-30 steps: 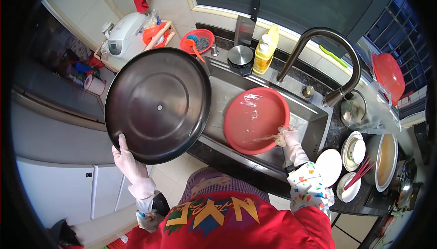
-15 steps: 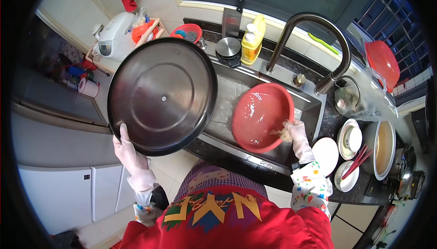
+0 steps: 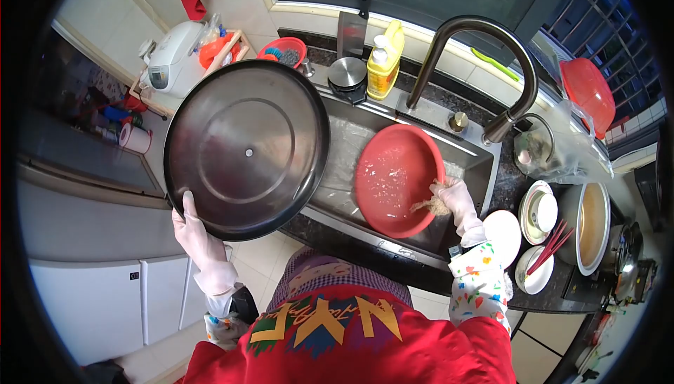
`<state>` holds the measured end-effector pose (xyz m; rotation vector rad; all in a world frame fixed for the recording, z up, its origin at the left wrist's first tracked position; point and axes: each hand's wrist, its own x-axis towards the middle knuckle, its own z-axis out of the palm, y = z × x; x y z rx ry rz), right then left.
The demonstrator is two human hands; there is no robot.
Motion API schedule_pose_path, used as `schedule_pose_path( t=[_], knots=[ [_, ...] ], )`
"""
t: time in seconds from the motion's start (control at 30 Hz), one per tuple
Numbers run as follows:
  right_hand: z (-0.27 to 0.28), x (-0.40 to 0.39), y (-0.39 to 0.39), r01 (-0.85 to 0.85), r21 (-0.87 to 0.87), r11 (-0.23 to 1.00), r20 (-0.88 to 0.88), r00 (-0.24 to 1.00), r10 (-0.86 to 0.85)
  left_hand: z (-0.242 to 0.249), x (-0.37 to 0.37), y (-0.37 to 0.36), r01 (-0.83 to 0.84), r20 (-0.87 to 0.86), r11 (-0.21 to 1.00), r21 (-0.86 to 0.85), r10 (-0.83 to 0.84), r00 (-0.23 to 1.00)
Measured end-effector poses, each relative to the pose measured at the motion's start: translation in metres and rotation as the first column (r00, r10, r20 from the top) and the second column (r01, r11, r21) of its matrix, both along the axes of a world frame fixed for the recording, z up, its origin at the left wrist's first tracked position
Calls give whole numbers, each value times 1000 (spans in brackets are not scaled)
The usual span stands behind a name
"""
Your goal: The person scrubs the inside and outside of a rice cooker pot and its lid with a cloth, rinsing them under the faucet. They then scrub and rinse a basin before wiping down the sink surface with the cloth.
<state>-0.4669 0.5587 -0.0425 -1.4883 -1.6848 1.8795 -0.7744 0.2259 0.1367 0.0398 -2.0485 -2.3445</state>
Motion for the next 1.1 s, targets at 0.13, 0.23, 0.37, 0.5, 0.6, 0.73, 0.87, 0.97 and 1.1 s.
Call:
schedule_pose_path(
  t=[0.13,0.23,0.37,0.5,0.6,0.73,0.87,0.97,1.1],
  knots=[
    [3,1,2,13,-39,999,8,1000,-13,-2,-1,-1,2,0,1000,4,-2,1000],
    [-2,4,3,20,-48,999,14,1000,-19,-3,0,0,8,3,999,31,-9,1000],
    [-2,6,2,28,-65,998,5,1000,-27,-5,-1,2,5,4,1000,28,-5,1000],
    [0,9,5,4,-27,1000,35,999,-3,-7,-2,5,37,-16,999,32,-37,999],
    [-5,7,3,4,-6,1000,27,1000,-4,-8,-5,5,25,-9,999,33,-25,1000],
    [-4,-7,-10,-291,304,907,165,954,251,-6,-7,8,18,3,1000,11,-19,1000],
    [45,-21,-24,-372,431,822,325,914,243,-4,-9,13,31,-9,999,-8,-31,999],
    [44,-12,-28,-443,681,583,396,892,216,1,-9,20,10,-8,999,-38,-10,1000],
    [70,4,-30,-534,770,348,494,845,205,2,-9,29,27,0,1000,-5,-27,1000]
  ],
)
